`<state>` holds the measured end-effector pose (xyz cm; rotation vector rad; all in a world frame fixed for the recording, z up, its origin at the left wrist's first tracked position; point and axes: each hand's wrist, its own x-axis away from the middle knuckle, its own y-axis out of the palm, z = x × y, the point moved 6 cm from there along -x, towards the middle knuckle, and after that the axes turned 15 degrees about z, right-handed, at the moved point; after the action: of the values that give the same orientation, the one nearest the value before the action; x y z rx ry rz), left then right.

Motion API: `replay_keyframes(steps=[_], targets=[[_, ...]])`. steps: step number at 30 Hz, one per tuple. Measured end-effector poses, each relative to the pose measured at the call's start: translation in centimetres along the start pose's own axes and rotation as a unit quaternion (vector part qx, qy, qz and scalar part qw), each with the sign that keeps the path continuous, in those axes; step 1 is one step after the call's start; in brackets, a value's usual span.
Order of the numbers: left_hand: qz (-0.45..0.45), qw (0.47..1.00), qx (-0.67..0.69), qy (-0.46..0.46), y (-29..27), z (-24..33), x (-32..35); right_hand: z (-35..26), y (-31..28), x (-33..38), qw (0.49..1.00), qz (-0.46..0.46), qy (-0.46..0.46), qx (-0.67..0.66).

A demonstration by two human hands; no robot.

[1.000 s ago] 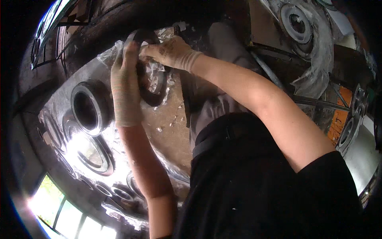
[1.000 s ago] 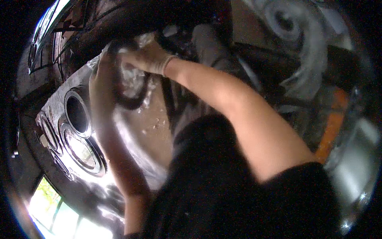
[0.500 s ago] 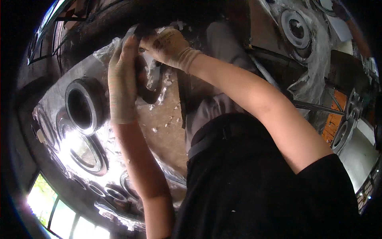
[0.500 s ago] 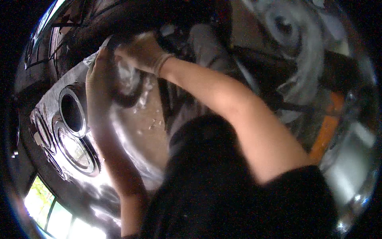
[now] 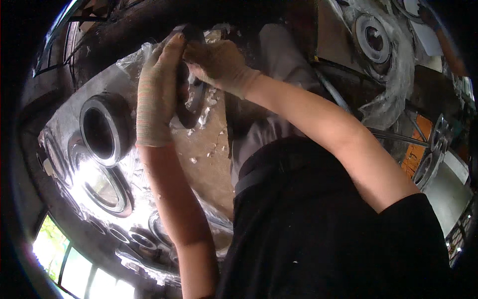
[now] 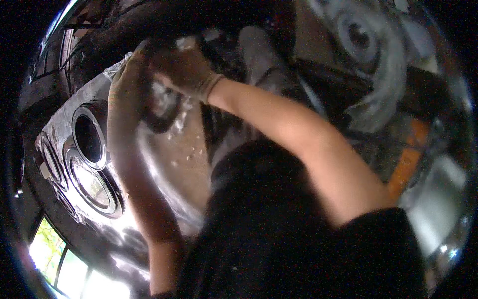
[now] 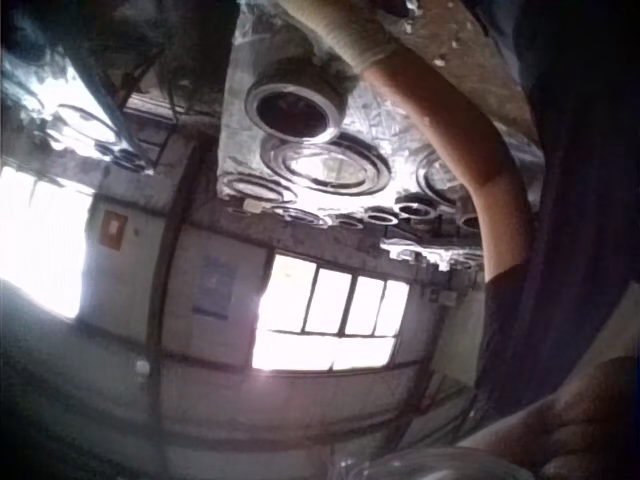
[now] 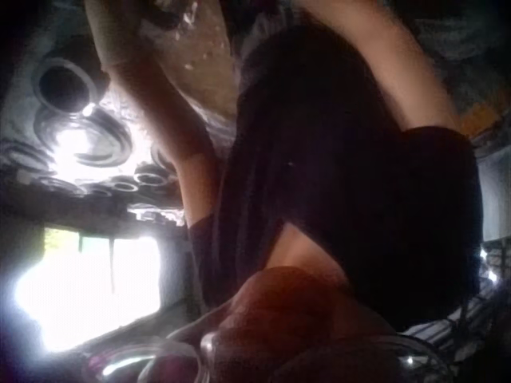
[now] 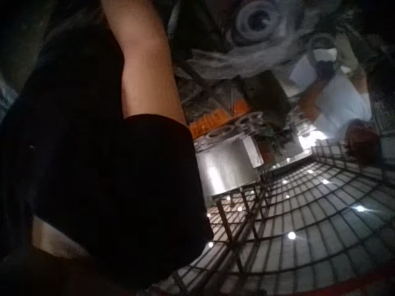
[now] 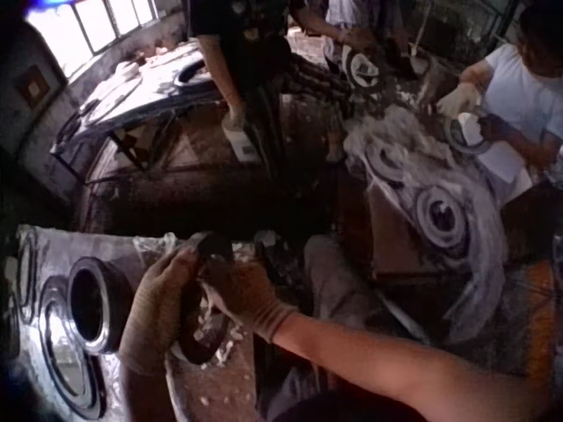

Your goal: Cleaning and inspecting circular metal rings in a fabrication facility.

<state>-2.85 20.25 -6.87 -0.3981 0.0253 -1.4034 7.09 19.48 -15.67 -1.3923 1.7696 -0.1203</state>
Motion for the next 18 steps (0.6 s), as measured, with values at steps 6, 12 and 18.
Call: replay_keyframes(steps=[6, 12, 18], targets=[[-0.049, 0.999, -0.007, 0.014, 0.5, 1.2, 0.1, 0.3, 1.6, 2.2, 0.99, -0.14, 0.029, 0.008], [-0.004, 0.997, 0.022, -0.067, -0.3, -0.5, 0.0, -1.7, -0.8, -0.8, 0.948, -0.172, 0.267, 0.0], [0.003, 0.996, 0.009, -0.085, -0.1, -1.1, -0.7, -0.2, 1.7, 2.0, 0.979, -0.165, 0.117, -0.017]])
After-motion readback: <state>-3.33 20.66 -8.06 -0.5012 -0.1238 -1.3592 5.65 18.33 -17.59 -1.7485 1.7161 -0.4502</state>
